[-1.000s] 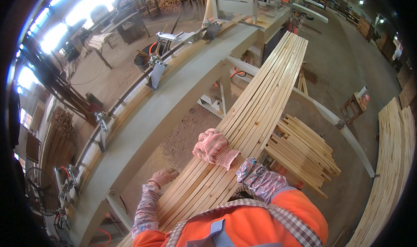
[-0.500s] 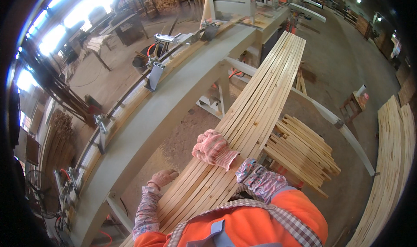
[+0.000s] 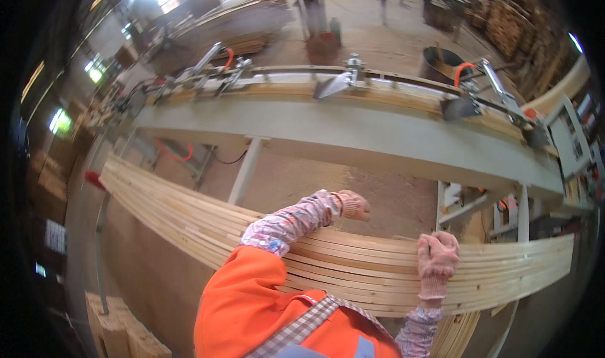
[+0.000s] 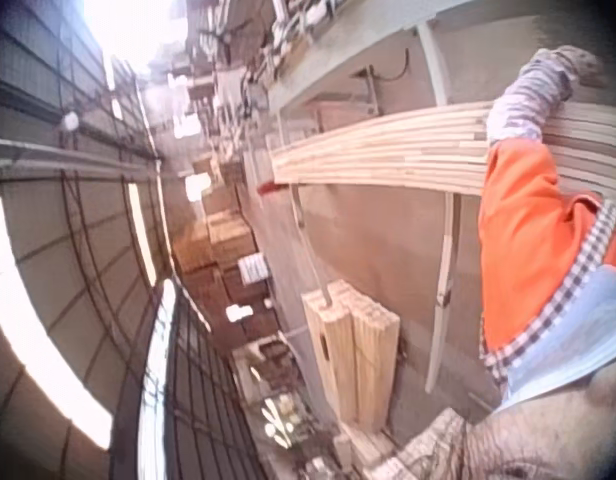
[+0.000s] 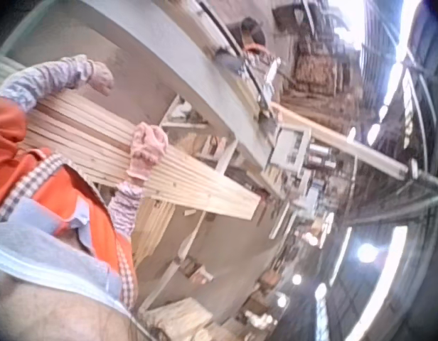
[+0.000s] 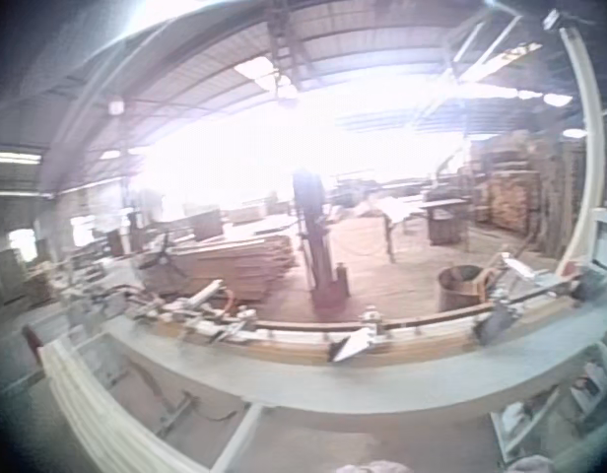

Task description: The person picks up wooden planks from the floor and a pile, then places them onto a conveyor belt. The person handles the planks one by one, aligning them on the belt as they move through the workshop.

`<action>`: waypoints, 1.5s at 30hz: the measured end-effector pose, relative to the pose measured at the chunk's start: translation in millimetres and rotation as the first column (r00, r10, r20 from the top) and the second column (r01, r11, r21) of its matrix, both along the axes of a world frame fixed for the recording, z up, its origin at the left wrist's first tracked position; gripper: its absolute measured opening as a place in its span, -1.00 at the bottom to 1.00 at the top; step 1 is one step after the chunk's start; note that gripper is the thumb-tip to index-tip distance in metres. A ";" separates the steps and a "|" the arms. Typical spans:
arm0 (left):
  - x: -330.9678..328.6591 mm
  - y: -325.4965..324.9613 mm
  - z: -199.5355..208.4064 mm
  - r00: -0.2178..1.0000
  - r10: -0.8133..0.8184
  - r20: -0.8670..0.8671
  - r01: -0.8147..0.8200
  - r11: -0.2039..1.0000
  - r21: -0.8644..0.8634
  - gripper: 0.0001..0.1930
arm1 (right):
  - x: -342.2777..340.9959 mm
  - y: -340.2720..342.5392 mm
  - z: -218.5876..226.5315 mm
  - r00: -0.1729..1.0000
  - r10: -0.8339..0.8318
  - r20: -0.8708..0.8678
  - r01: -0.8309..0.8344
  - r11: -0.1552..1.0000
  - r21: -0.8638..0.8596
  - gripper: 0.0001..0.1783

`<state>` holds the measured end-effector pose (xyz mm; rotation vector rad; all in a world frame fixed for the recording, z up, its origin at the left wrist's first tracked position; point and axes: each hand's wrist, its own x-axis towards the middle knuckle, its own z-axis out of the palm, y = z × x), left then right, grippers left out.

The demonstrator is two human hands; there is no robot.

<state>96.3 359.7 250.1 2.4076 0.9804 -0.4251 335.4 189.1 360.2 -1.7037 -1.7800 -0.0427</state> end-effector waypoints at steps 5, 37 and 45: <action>16.9 -5.8 38.8 0.991 0.034 0.128 -0.039 0.998 0.040 -0.61 | 0.1 -5.8 5.6 0.990 0.019 -0.138 -0.024 0.999 -0.032 -0.86; -8.0 26.3 89.1 0.851 0.502 0.152 -0.520 0.769 0.372 -0.19 | 8.0 -4.4 -2.7 0.994 0.043 -0.103 -0.046 0.999 -0.027 -0.83; -10.7 33.3 124.6 0.893 0.450 -0.004 -0.427 0.852 0.303 -0.23 | 12.8 -4.3 -6.7 0.990 0.031 -0.138 -0.036 0.999 -0.035 -0.82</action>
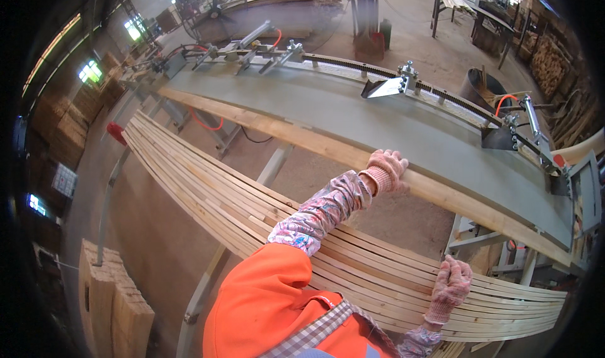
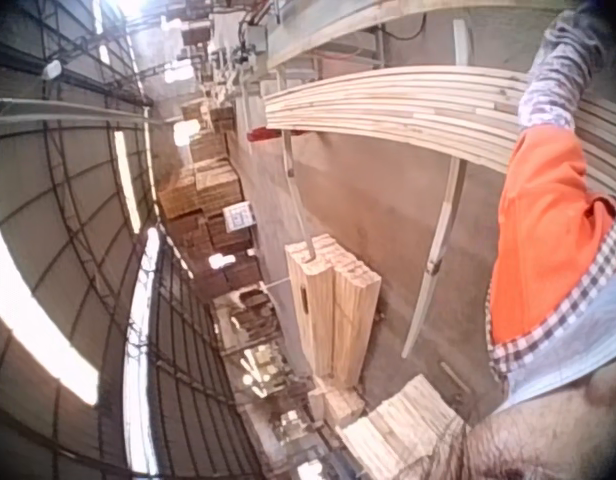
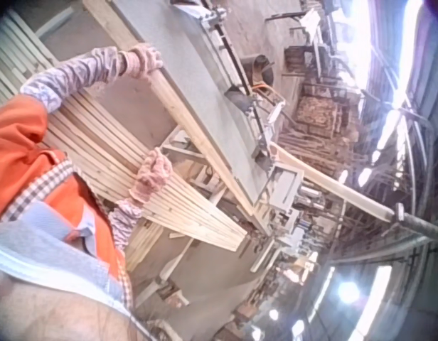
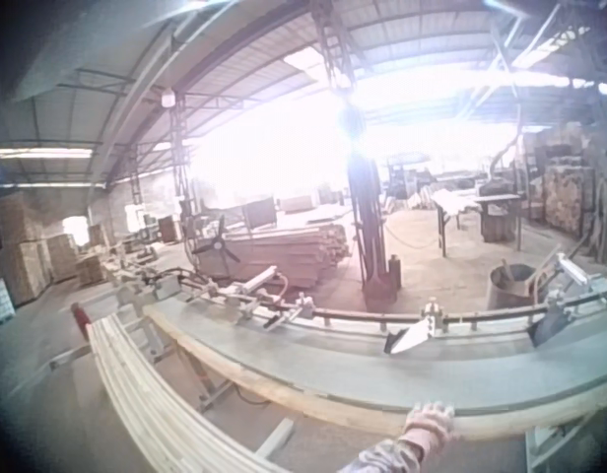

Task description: The person picks up wooden planks from the floor and a pile, then places them onto a conveyor belt. The person handles the planks one by one, aligning them on the belt as they move through the workshop.

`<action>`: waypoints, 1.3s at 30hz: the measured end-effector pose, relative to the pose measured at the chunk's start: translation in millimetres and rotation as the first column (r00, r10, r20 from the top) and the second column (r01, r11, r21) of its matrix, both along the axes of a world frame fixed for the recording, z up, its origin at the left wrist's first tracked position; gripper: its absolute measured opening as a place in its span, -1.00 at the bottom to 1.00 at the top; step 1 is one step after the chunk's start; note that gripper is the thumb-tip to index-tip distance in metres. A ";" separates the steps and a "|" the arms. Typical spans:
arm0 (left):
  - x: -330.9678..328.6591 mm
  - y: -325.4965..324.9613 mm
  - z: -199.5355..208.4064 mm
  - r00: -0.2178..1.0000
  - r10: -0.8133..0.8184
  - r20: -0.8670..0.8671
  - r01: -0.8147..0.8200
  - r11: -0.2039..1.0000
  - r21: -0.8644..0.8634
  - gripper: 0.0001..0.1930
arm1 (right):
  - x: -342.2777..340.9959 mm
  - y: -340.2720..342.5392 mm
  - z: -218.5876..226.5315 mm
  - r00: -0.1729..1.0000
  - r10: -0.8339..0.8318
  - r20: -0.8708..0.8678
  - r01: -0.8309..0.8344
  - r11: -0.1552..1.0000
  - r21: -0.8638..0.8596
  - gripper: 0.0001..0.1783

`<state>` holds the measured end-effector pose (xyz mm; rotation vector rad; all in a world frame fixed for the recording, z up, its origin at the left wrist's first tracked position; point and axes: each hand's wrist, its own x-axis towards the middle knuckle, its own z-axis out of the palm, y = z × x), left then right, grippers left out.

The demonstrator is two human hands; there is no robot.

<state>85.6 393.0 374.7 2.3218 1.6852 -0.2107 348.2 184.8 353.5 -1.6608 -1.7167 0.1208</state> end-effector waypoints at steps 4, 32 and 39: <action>7.1 -8.1 5.3 0.986 -0.114 -0.120 0.094 0.982 -0.162 -0.16 | 2.9 1.5 -5.5 0.999 0.003 -0.034 -0.003 1.000 -0.003 -0.82; -2.8 -87.6 10.6 0.648 -0.711 0.273 0.742 0.670 -0.019 -0.71 | 9.5 3.3 3.2 0.991 -0.026 0.133 0.007 0.990 0.141 -0.81; -11.4 -92.0 -15.9 0.773 -0.533 0.344 0.607 0.778 -0.160 -0.44 | 8.6 -6.6 -12.4 0.984 -0.057 0.171 0.050 0.998 0.048 -0.87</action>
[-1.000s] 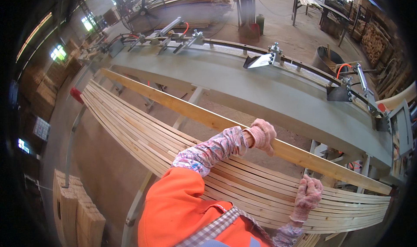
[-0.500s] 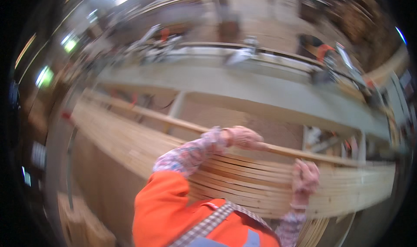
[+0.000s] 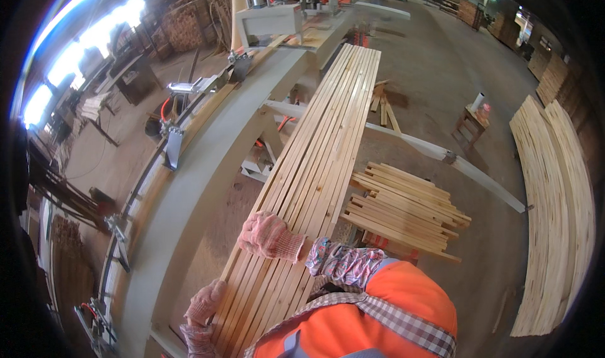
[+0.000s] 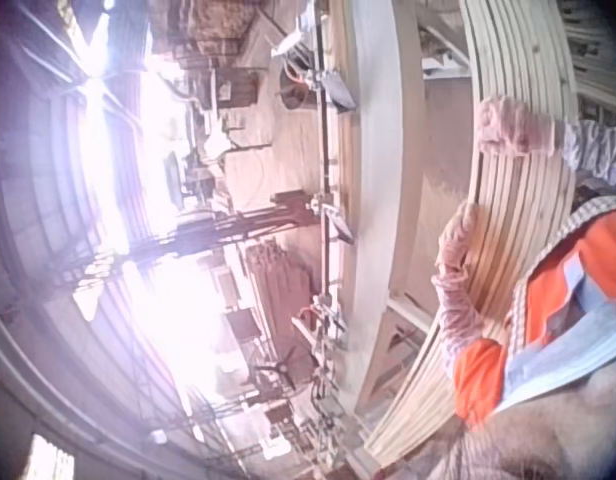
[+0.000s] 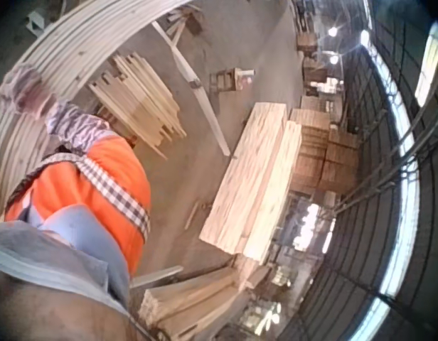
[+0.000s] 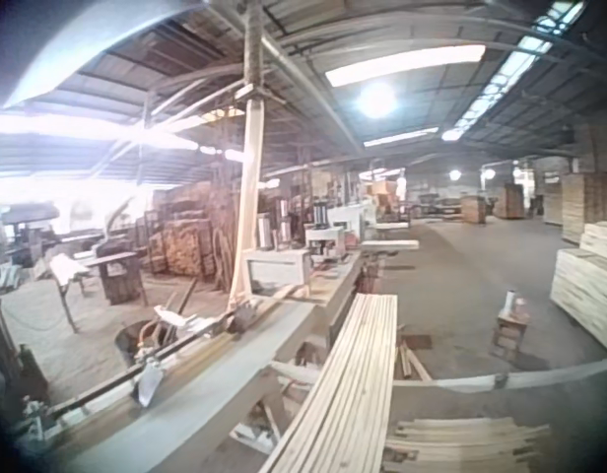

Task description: The person picks up wooden planks from the floor and a pile, then places them onto a conveyor belt. The person handles the planks one by one, aligning them on the belt as they move through the workshop.

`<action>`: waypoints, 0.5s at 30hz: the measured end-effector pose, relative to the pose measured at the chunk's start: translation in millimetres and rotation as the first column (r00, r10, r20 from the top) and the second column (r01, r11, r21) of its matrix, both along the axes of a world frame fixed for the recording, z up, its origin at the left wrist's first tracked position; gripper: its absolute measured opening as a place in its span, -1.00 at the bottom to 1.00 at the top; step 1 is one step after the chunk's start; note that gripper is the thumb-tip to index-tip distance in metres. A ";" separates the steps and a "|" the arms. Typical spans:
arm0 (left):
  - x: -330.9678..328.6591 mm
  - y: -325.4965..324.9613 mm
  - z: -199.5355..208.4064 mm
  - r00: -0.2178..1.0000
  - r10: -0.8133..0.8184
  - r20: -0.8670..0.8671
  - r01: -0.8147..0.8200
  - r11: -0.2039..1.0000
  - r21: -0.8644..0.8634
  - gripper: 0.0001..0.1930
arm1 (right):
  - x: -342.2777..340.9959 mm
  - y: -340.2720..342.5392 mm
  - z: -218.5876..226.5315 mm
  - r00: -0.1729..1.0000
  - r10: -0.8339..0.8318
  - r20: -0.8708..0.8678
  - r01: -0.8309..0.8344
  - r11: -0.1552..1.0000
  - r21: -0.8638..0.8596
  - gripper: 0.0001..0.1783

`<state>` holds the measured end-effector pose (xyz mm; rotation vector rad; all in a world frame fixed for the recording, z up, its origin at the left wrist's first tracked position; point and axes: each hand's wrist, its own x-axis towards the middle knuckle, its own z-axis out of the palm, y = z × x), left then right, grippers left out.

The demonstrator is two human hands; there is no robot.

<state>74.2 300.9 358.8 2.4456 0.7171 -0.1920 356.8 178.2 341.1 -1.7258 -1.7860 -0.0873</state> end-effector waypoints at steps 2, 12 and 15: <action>0.8 1.3 4.8 1.000 0.003 -0.027 -0.004 0.999 -0.036 -0.41 | -1.5 3.5 -10.6 1.000 0.008 0.030 -0.010 0.999 0.052 -0.88; -1.6 0.0 -2.3 1.000 -0.011 -0.025 0.011 1.000 0.009 -0.43 | 5.7 -1.4 -0.1 1.000 -0.009 0.016 0.006 0.990 0.139 -0.83; 2.6 -2.7 -3.2 1.000 -0.024 -0.009 0.024 0.999 0.036 -0.48 | 8.7 -5.2 14.7 0.999 0.001 -0.047 0.012 0.963 0.270 -0.80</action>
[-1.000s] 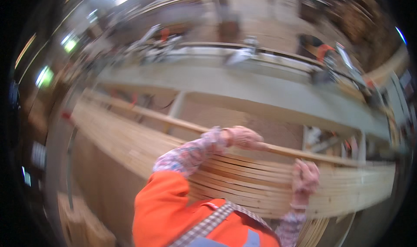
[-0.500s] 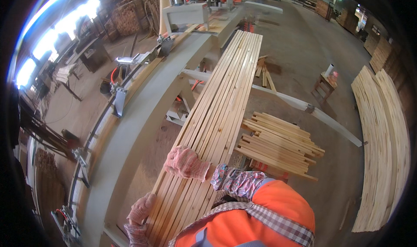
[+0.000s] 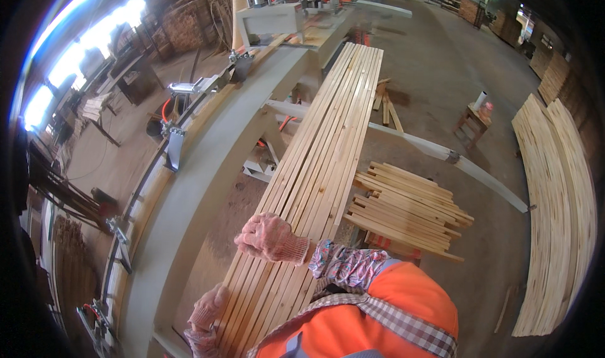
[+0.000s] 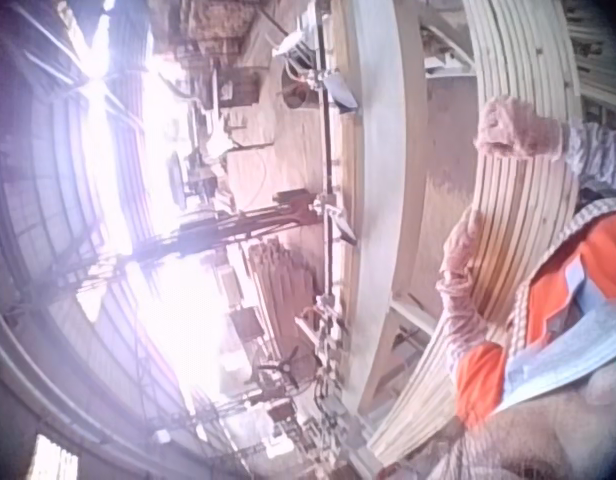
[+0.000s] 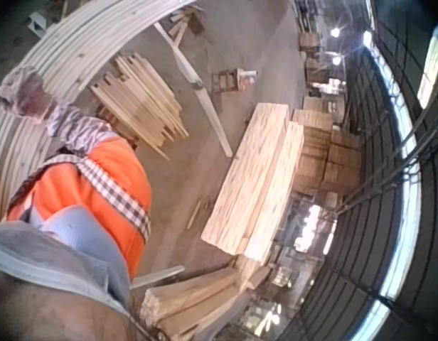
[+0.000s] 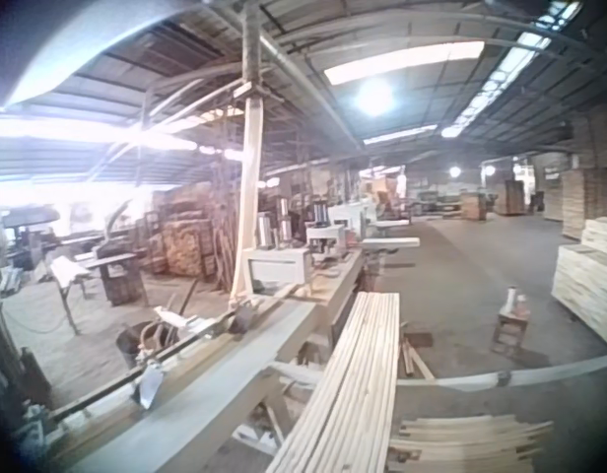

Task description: The person picks up wooden planks from the floor and a pile, then places them onto a conveyor belt. The person handles the planks one by one, aligning them on the belt as they move through the workshop.

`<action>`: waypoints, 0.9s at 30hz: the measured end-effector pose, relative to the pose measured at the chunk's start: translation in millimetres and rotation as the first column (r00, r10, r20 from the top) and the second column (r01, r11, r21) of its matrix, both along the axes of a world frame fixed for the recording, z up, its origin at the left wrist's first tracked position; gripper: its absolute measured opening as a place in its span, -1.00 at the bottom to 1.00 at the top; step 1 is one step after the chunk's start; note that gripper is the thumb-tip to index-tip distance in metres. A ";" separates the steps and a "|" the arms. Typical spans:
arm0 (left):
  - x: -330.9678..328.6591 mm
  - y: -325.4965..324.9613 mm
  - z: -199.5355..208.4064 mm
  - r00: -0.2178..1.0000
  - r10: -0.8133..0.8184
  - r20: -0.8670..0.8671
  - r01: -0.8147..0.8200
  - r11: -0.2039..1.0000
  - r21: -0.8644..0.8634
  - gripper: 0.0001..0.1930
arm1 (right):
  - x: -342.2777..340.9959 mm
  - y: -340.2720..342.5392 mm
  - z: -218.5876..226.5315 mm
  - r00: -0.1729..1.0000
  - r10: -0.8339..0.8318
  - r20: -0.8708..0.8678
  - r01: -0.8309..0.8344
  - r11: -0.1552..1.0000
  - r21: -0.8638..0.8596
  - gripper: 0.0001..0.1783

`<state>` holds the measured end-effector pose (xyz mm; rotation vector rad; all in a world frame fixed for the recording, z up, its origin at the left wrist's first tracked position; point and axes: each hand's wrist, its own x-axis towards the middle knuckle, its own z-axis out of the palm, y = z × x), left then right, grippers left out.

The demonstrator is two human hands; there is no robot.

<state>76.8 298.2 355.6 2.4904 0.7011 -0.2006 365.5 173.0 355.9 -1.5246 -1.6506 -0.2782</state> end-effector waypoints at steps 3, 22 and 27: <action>8.8 -5.8 37.4 0.982 -0.081 0.168 0.082 0.997 0.005 -0.53 | -4.7 14.9 2.8 0.995 0.098 -0.017 -0.097 0.995 0.028 -0.75; 25.3 -24.3 23.1 0.962 0.203 -0.184 -0.214 0.976 -0.040 -0.31 | -5.9 3.0 -5.1 0.981 0.130 0.143 -0.065 0.920 -0.387 -0.67; 24.2 -28.4 29.9 0.961 0.220 -0.168 -0.226 0.974 -0.014 -0.31 | -6.5 7.7 -1.0 0.990 0.133 0.053 -0.102 0.913 -0.394 -0.70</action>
